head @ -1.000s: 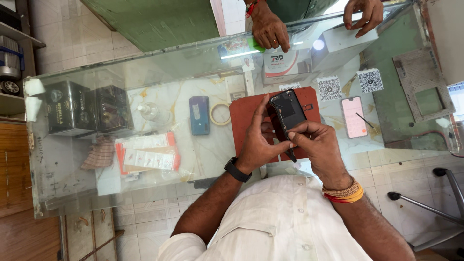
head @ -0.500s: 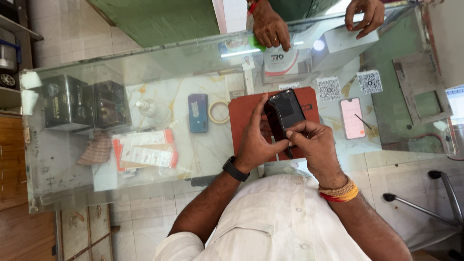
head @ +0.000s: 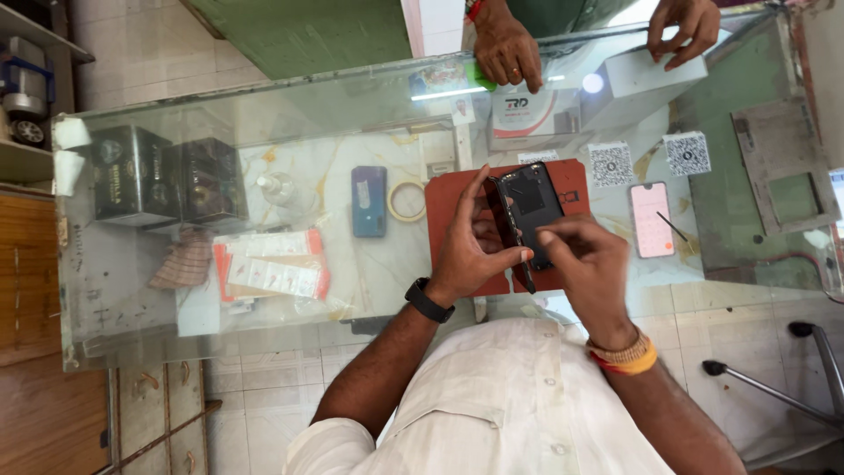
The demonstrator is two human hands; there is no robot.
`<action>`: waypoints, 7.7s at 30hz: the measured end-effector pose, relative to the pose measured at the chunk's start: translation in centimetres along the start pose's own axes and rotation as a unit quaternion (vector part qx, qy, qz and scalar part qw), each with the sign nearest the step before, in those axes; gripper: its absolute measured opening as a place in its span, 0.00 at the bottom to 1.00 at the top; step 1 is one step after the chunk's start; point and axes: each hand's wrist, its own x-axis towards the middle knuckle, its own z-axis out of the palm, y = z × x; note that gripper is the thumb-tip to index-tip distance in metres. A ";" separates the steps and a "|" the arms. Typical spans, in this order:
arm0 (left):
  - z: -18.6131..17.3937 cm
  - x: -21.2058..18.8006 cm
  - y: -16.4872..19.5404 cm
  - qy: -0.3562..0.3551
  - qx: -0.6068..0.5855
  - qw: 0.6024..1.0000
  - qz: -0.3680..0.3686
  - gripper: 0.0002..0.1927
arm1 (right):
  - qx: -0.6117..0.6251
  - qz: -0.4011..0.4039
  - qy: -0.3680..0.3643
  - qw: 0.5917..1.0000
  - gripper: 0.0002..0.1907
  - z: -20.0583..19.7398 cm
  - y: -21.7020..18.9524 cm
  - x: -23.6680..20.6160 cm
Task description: The person works at a glass counter disassembling a smartphone, prying open the back cover, removing the battery and internal components, and using a handheld pry tool on the phone body. They set parts aside on the counter and handle a second phone during the process.
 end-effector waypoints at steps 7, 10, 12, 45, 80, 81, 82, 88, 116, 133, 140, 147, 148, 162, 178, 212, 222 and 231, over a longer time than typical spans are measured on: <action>-0.8 -0.2 0.0 -0.041 -0.031 0.998 -0.031 0.63 | -0.106 -0.173 -0.022 0.979 0.04 -1.3 -1.2 -0.4; -0.6 0.1 0.3 -0.059 -0.009 0.998 -0.022 0.63 | 0.053 0.041 -0.054 0.996 0.04 -0.4 0.1 0.3; -0.2 0.2 0.3 -0.061 0.010 0.998 -0.016 0.63 | 0.092 0.104 -0.069 0.988 0.04 -0.3 0.9 0.4; 0.0 0.3 -0.1 -0.049 -0.007 0.997 -0.053 0.64 | 0.094 0.109 -0.117 0.983 0.06 -1.3 1.8 1.5; 0.0 -0.2 -1.2 -0.038 0.004 0.998 -0.059 0.65 | 0.001 0.084 -0.060 0.995 0.05 0.2 2.9 1.2; 0.0 -0.2 -1.3 -0.042 -0.022 0.998 -0.051 0.65 | 0.043 0.090 -0.065 0.993 0.06 0.0 3.1 1.2; 0.0 -0.2 -1.3 -0.042 -0.017 0.998 -0.050 0.65 | 0.057 0.087 -0.070 0.992 0.06 -0.2 3.2 1.1; -0.2 -0.2 -1.3 -0.043 -0.025 0.997 -0.057 0.64 | 0.086 0.036 -0.098 0.991 0.07 -1.0 3.6 0.6; 0.5 -0.5 -1.1 -0.033 -0.090 0.994 -0.046 0.64 | 0.143 0.039 -0.049 0.988 0.08 -2.8 4.4 0.9; 0.1 -0.1 -1.5 -0.037 -0.095 0.994 -0.042 0.64 | 0.155 0.089 0.022 0.984 0.08 -5.9 7.1 1.6; -0.1 0.0 -1.3 -0.035 -0.076 0.996 -0.041 0.64 | 0.109 0.073 0.035 0.991 0.05 -6.4 7.1 2.0; 0.0 0.1 -0.7 -0.047 -0.108 0.993 -0.029 0.64 | -0.027 0.006 0.071 0.997 0.07 -8.3 7.5 2.0; 0.0 0.1 -0.6 -0.053 -0.125 0.990 -0.030 0.64 | -0.072 -0.001 0.081 0.994 0.08 -8.5 7.7 2.0; 0.1 -0.2 -0.8 -0.076 -0.158 0.985 0.002 0.64 | -0.327 -0.041 0.144 0.933 0.18 -9.3 10.5 2.1; -0.1 -1.0 -2.2 -0.012 -0.094 0.995 -0.023 0.64 | -0.295 -0.059 0.160 0.940 0.10 -8.7 9.9 1.9; -3.1 -0.5 -1.1 0.038 -0.130 0.990 -0.045 0.60 | -0.367 -0.266 0.087 0.887 0.06 -9.7 -3.4 -2.2; -3.2 -0.1 -0.1 0.040 -0.100 0.993 -0.037 0.61 | -0.425 -0.030 0.037 0.904 0.09 -3.2 4.6 1.3; -3.0 0.7 -0.3 0.025 -0.121 0.992 -0.037 0.61 | -0.365 -0.035 0.110 0.924 0.10 -7.8 8.0 2.4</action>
